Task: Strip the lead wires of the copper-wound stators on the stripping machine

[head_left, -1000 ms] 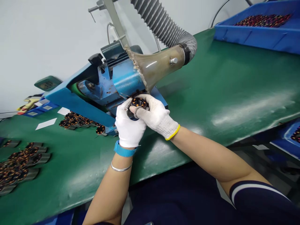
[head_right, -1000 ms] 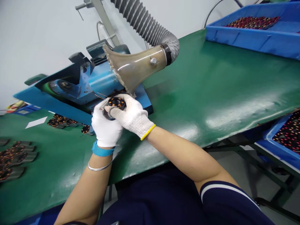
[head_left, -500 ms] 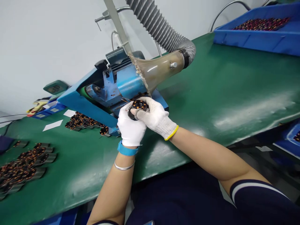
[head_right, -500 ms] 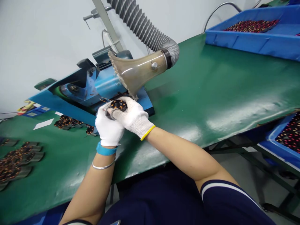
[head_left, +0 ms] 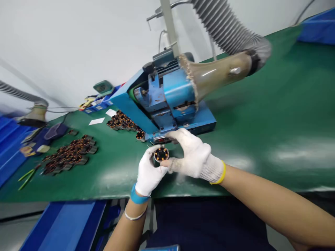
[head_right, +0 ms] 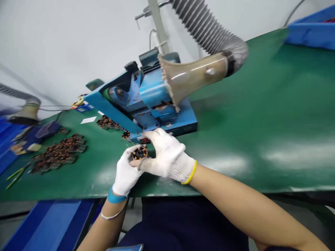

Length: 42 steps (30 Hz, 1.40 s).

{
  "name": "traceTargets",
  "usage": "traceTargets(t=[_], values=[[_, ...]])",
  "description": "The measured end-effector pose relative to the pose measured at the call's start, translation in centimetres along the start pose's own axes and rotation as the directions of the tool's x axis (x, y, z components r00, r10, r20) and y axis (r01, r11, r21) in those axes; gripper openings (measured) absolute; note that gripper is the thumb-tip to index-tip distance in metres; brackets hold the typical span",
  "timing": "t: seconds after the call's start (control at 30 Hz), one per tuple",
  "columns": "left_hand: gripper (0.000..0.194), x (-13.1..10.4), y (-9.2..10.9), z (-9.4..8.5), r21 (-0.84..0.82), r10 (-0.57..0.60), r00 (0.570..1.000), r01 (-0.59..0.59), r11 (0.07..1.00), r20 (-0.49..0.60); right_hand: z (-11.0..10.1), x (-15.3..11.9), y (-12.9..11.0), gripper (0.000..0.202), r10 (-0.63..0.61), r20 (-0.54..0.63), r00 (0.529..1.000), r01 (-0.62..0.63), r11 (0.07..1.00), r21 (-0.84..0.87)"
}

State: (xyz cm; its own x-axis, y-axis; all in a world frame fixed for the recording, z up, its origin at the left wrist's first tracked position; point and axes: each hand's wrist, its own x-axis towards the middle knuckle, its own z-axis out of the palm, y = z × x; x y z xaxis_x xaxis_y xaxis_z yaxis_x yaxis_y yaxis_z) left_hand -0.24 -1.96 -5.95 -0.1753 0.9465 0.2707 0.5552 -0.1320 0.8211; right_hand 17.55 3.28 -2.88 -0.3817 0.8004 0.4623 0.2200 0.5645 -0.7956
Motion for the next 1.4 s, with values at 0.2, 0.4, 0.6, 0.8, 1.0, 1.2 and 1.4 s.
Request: traceTargets(t=[0.2,0.4,0.6,0.8,1.0,1.2,1.4], values=[[0.075,-1.4,-5.3,-9.9,0.474,-0.459,0.865,0.497,0.726,-0.203,-0.1,-0.4,-0.7,0.053,-0.048,0.003,0.999,0.048,0.999,-0.017],[0.112,1.4,-6.4,-11.9,0.512,-0.463,0.744,0.668,0.540,-0.482,0.2,-0.3,-0.5,0.047,-0.097,0.004,0.995,0.097,0.991,-0.095],[0.081,6.3,-6.2,-6.6,0.422,-0.393,0.898,0.441,0.792,-0.200,1.0,-0.4,0.9,0.044,-0.105,0.075,0.992,0.120,0.966,-0.229],[0.053,9.6,-7.6,-4.5,0.265,-0.320,0.918,0.377,0.887,-0.236,1.3,-0.7,1.1,0.041,0.057,0.212,0.976,0.005,0.959,-0.285],[0.057,4.9,-3.9,-6.0,0.084,-0.176,0.965,0.196,0.977,-0.195,1.3,-0.4,-0.6,0.060,0.250,0.295,0.922,-0.206,0.963,-0.172],[0.053,2.1,1.7,-4.5,-0.044,0.249,0.924,-0.247,0.968,0.291,-0.1,0.4,-1.3,0.087,0.288,0.485,0.826,-0.357,0.933,0.053],[0.105,4.4,3.9,-0.3,-0.334,0.124,0.991,-0.102,0.937,0.046,-1.8,1.7,0.0,0.066,0.209,0.325,0.922,-0.350,0.809,0.473]])
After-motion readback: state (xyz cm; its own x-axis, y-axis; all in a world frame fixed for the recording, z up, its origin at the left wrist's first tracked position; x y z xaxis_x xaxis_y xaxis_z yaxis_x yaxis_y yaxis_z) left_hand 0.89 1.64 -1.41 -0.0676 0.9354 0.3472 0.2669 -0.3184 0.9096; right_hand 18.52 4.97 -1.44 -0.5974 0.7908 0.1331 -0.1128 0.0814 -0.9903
